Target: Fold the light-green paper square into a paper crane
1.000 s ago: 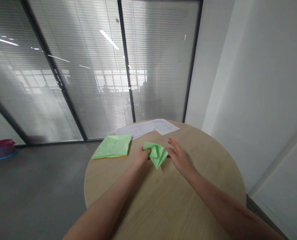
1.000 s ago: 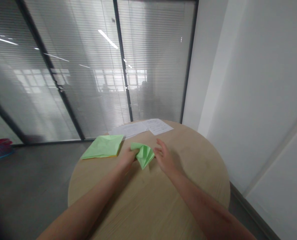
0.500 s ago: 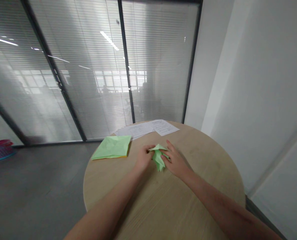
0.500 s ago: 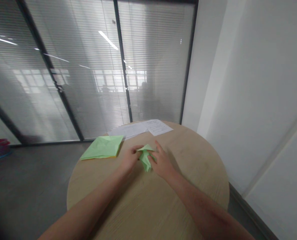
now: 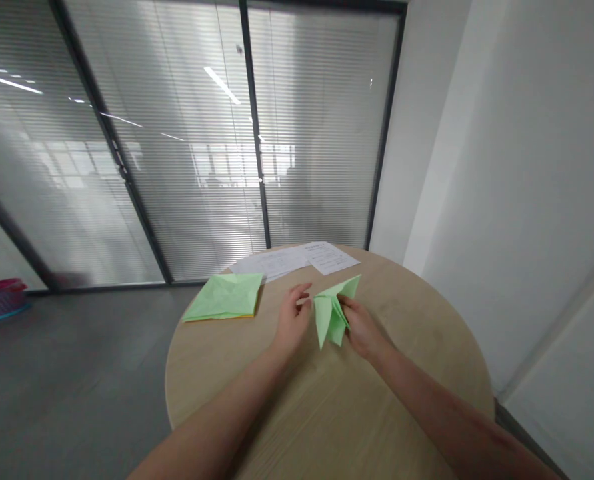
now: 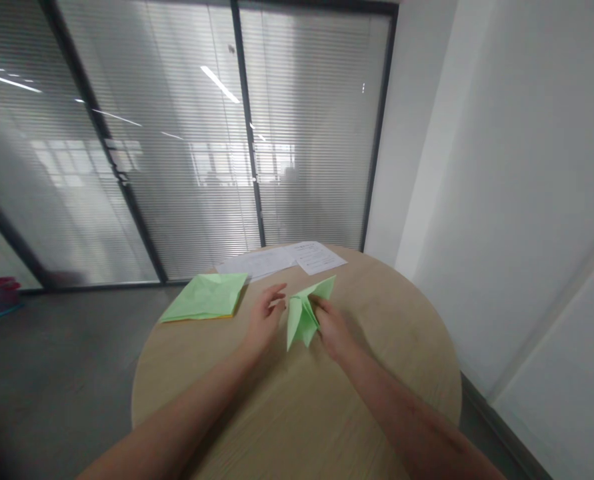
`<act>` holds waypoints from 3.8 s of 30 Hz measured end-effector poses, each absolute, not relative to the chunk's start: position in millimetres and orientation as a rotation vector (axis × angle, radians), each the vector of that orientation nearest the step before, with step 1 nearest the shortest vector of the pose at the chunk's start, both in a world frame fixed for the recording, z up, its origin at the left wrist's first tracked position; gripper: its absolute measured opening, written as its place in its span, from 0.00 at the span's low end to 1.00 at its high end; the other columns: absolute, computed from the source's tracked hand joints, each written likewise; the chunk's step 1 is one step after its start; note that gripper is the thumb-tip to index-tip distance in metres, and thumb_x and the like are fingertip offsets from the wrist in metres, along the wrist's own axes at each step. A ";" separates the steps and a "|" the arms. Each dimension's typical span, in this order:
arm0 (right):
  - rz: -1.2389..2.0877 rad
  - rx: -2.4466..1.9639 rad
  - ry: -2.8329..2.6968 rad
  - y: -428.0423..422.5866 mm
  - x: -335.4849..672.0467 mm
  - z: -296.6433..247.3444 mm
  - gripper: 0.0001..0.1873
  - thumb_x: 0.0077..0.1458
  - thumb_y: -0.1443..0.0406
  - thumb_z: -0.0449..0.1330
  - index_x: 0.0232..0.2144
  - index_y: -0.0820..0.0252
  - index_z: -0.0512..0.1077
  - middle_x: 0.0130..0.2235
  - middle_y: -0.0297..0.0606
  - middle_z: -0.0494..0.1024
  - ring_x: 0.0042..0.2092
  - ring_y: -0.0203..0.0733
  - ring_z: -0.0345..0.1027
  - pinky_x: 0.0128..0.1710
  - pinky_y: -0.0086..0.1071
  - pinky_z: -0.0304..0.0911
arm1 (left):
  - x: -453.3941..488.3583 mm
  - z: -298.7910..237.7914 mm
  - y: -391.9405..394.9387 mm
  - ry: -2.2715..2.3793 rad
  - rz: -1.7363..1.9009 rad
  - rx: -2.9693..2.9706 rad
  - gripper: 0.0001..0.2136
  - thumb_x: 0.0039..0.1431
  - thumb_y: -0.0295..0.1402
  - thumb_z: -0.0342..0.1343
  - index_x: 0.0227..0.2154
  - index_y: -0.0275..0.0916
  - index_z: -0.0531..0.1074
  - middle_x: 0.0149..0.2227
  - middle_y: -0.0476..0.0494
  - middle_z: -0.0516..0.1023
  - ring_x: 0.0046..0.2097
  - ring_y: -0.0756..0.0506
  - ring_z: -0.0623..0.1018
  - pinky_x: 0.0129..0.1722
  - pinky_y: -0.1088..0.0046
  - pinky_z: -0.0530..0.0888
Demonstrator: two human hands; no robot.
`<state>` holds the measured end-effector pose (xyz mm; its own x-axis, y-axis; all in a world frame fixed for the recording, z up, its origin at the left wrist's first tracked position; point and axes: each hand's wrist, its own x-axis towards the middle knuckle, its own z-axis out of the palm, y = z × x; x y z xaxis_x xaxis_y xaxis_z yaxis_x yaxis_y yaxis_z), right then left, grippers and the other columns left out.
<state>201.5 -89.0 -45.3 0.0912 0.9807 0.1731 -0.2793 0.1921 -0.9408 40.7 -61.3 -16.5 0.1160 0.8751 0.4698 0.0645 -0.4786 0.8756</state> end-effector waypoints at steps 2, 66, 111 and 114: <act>1.226 -0.849 -0.924 -92.2 197.1 -41.7 0.14 0.49 0.60 0.64 0.39 0.54 0.77 0.43 0.39 0.82 0.46 0.51 0.76 0.48 0.43 0.68 | 40.6 -17.0 -60.7 0.944 1.419 1.735 0.17 0.60 0.31 0.52 0.51 0.42 0.74 0.55 0.39 0.73 0.52 0.43 0.75 0.51 0.66 0.73; 0.215 -1.230 -1.649 -102.0 217.0 -33.3 0.14 0.55 0.73 0.56 0.35 0.51 0.79 0.50 0.43 0.70 0.52 0.48 0.66 0.55 0.43 0.61 | 43.0 -26.2 -59.0 0.726 1.005 1.245 0.32 0.49 0.33 0.65 0.59 0.44 0.65 0.54 0.39 0.75 0.43 0.43 0.79 0.36 0.70 0.76; 1.276 -0.851 -0.889 -89.8 197.3 -45.3 0.20 0.47 0.58 0.69 0.42 0.58 0.74 0.47 0.45 0.79 0.47 0.50 0.74 0.44 0.41 0.70 | 41.1 -18.7 -56.4 0.800 1.261 1.536 0.29 0.52 0.31 0.61 0.58 0.40 0.64 0.46 0.38 0.77 0.44 0.40 0.78 0.36 0.66 0.78; 1.130 -0.951 -0.982 -89.8 199.8 -45.4 0.17 0.48 0.57 0.67 0.41 0.55 0.76 0.44 0.42 0.80 0.45 0.50 0.73 0.42 0.42 0.69 | 40.8 -20.7 -57.0 0.851 1.219 1.634 0.27 0.55 0.31 0.58 0.59 0.38 0.63 0.46 0.36 0.77 0.43 0.39 0.78 0.35 0.65 0.78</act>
<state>199.8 -89.8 -45.4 0.1440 0.9807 0.1326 -0.2673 0.1676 -0.9489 40.8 -57.0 -20.7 0.2769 0.8980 0.3420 0.0113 -0.3590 0.9333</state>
